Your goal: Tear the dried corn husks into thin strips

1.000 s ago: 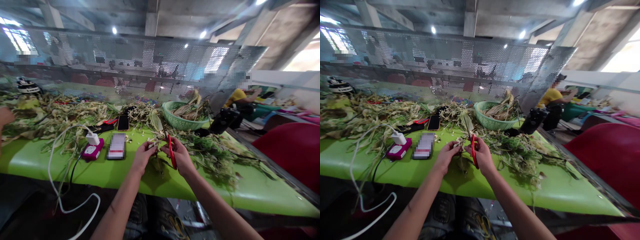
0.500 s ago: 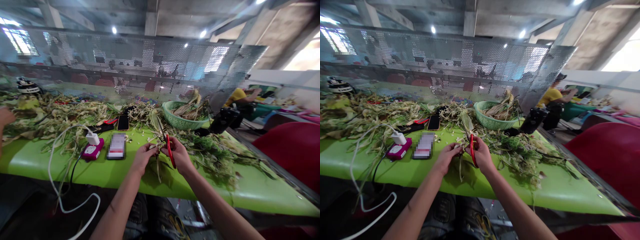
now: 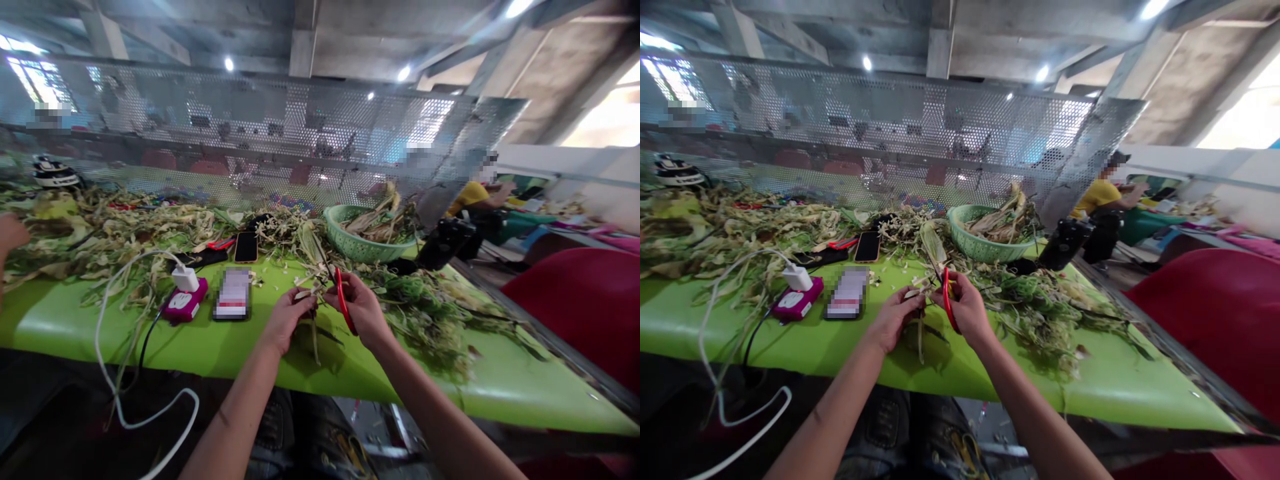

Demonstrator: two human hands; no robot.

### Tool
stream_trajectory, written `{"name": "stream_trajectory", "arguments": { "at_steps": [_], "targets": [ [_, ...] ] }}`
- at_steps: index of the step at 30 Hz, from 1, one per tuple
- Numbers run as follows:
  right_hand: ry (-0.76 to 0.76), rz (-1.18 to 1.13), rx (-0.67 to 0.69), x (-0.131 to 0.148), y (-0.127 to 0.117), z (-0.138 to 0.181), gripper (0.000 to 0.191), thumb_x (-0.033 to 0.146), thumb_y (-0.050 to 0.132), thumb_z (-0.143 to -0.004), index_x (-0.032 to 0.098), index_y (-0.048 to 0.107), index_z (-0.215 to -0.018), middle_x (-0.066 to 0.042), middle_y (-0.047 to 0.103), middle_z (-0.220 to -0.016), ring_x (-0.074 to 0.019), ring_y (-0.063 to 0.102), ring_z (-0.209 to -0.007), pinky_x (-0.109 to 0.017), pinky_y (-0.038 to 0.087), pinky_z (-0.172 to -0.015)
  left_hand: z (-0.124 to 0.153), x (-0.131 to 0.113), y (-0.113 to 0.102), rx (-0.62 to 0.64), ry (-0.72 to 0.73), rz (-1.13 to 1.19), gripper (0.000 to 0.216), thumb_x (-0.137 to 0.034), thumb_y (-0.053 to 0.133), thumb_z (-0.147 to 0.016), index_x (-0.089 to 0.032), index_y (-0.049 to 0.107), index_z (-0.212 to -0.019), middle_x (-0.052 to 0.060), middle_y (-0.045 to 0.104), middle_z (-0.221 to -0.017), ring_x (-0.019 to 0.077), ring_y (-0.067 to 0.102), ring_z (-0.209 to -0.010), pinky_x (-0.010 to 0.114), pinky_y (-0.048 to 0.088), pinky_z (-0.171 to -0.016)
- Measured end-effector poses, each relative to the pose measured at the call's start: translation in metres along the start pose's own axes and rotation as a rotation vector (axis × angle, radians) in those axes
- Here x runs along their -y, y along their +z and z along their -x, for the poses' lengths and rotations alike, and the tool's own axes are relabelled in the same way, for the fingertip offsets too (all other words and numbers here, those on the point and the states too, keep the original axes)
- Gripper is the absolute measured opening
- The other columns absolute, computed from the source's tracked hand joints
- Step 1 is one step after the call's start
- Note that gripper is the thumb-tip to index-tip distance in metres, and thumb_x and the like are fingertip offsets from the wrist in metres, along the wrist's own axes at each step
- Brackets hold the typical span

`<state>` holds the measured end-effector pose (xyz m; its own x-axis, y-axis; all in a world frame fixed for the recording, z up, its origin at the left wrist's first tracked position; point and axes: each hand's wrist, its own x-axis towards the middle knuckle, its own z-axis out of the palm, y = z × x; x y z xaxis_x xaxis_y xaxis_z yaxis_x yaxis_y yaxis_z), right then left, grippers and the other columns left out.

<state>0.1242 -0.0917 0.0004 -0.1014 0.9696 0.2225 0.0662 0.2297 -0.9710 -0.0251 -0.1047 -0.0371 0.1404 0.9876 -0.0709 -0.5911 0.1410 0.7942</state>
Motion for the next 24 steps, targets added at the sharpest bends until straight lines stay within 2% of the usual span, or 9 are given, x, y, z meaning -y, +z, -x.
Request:
{"name": "stream_trajectory", "arguments": {
  "at_steps": [6,10,14,18,24],
  "targets": [
    [0.033,-0.04,-0.017,-0.001,0.0,-0.002,0.047,0.032,0.079,-0.061,0.02,0.058,-0.101,0.002,0.062,-0.073,-0.0134,0.056,-0.063,-0.024,0.044,-0.056,0.004,-0.001,0.002,0.097,-0.063,-0.037,0.04,-0.037,0.083,-0.059,-0.016,0.06,-0.084,-0.001,0.063,-0.072,0.0125,0.062,-0.06,0.025,0.047,-0.061],
    [0.015,-0.106,-0.057,-0.003,0.0,-0.003,0.048,0.034,0.08,-0.061,0.021,0.058,-0.102,0.002,0.062,-0.074,-0.0149,0.059,-0.066,-0.026,0.047,-0.059,0.004,-0.002,0.001,0.09,-0.096,-0.058,0.045,-0.038,0.084,-0.056,-0.016,0.062,-0.089,0.001,0.064,-0.074,0.0106,0.058,-0.056,0.024,0.045,-0.057],
    [0.055,-0.172,-0.046,-0.002,-0.004,-0.004,0.049,0.034,0.083,-0.058,0.021,0.06,-0.099,0.001,0.064,-0.079,-0.0145,0.061,-0.065,-0.027,0.05,-0.059,0.001,0.0,0.0,0.072,-0.042,-0.083,0.04,-0.036,0.083,-0.057,-0.015,0.067,-0.086,0.0,0.062,-0.071,0.0066,0.052,-0.054,0.019,0.038,-0.054],
    [0.144,-0.225,-0.062,-0.002,-0.003,-0.001,0.05,0.034,0.084,-0.056,0.02,0.06,-0.098,0.002,0.062,-0.072,-0.0122,0.058,-0.056,-0.026,0.049,-0.052,-0.002,0.001,0.0,0.051,0.055,-0.171,0.03,-0.037,0.078,-0.064,-0.015,0.07,-0.084,-0.001,0.06,-0.066,0.0073,0.047,-0.054,0.019,0.033,-0.052],
    [0.153,-0.269,-0.132,-0.007,0.009,0.005,0.052,0.037,0.084,-0.056,0.021,0.058,-0.098,0.001,0.063,-0.073,-0.0132,0.059,-0.058,-0.025,0.048,-0.051,-0.001,-0.004,0.001,-0.082,0.176,-0.232,0.029,-0.041,0.073,-0.069,-0.02,0.072,-0.088,0.002,0.066,-0.08,0.0124,0.053,-0.07,0.022,0.039,-0.063]
  ]
}}
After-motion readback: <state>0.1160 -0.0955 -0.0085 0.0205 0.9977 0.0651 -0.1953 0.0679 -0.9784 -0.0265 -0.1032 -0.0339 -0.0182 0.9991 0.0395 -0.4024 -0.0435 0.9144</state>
